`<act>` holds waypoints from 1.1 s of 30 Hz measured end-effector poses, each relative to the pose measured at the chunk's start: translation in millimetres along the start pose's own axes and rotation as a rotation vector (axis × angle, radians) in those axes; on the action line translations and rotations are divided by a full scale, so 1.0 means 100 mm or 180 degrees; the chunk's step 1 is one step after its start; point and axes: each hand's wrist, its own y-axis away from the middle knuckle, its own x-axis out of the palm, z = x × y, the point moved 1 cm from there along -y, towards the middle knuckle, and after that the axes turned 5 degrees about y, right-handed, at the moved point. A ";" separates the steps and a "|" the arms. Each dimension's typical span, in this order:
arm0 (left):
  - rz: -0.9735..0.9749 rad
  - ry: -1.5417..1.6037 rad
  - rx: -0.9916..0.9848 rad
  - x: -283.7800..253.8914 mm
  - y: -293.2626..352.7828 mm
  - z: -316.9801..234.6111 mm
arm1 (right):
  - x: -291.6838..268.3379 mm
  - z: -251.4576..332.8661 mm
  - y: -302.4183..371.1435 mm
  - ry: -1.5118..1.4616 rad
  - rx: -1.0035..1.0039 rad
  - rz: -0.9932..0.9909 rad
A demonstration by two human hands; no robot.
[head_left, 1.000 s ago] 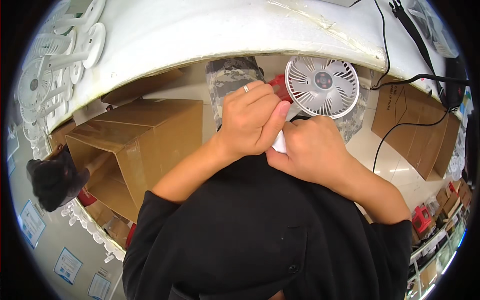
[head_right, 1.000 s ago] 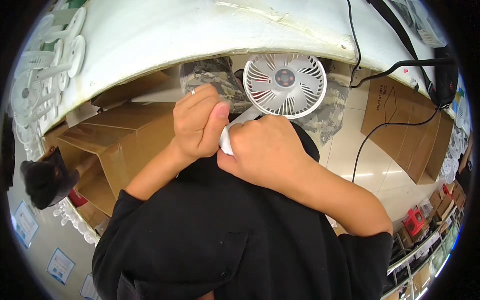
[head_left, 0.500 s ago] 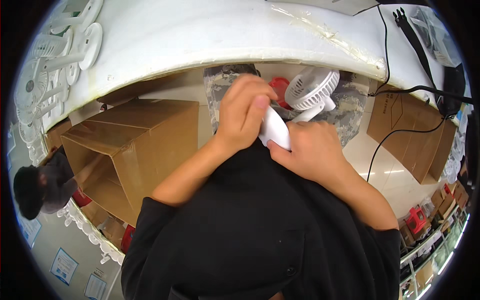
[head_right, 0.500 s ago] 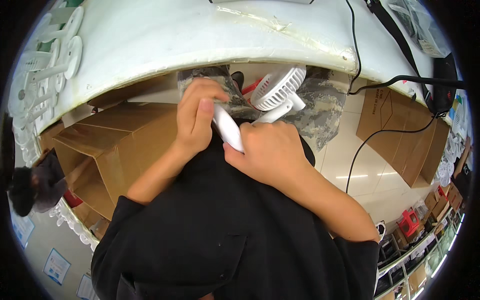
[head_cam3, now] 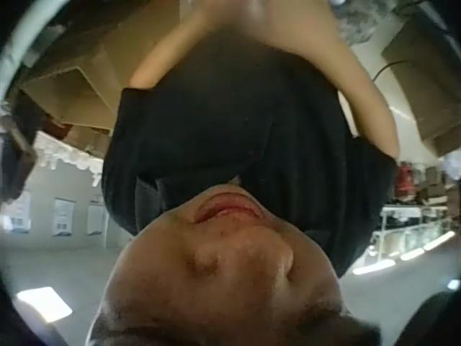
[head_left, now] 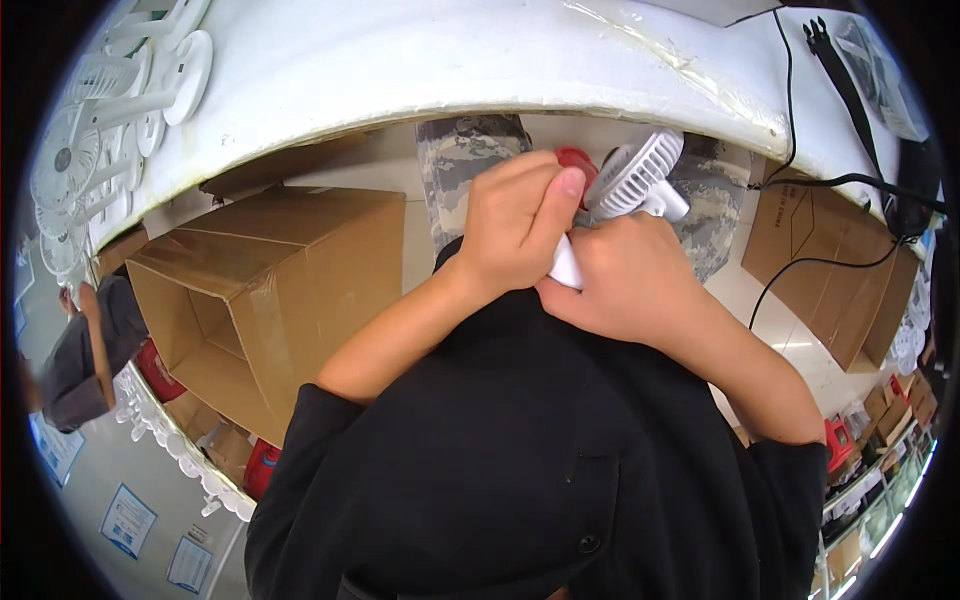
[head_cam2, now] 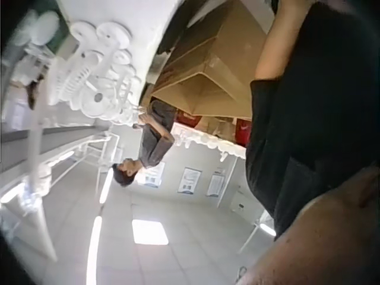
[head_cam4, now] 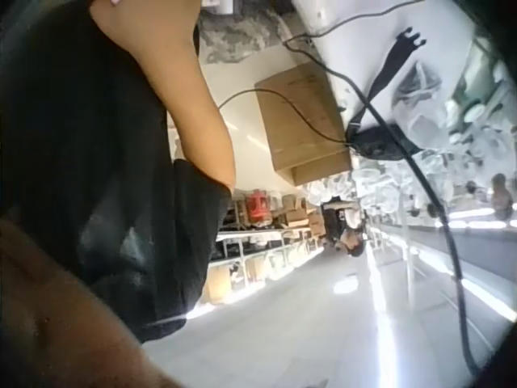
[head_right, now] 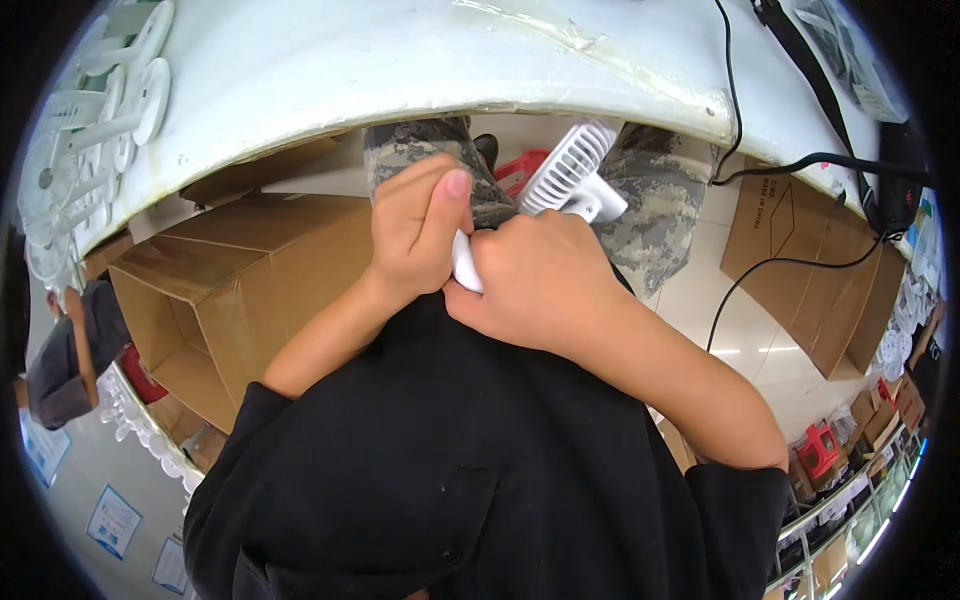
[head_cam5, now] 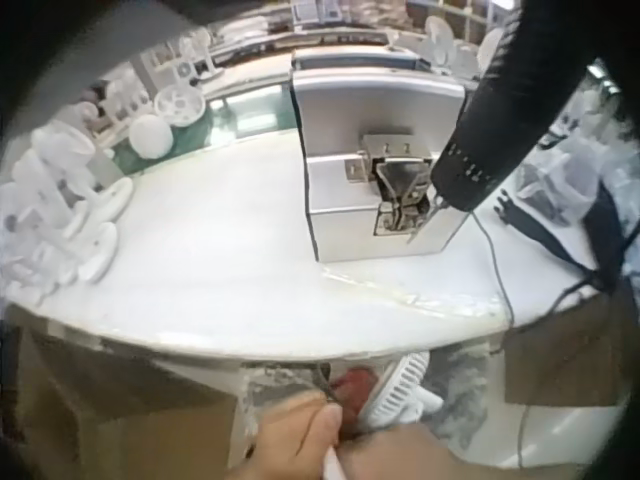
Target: Assembling small electric fans by attaching the base to the motor unit using an electric screwdriver.
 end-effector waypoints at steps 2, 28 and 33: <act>-0.0057 0.0465 -0.0887 0.01 -0.02 0.07 | -0.04 -0.07 0.04 -0.0210 0.0244 0.0404; -0.0353 0.0550 -0.0858 -0.08 0.07 0.10 | 0.21 0.09 -0.08 -0.0087 0.0265 0.0106; -0.0648 0.2301 -0.2344 -0.08 0.14 0.46 | 0.13 0.04 0.05 -0.0405 0.0207 0.0153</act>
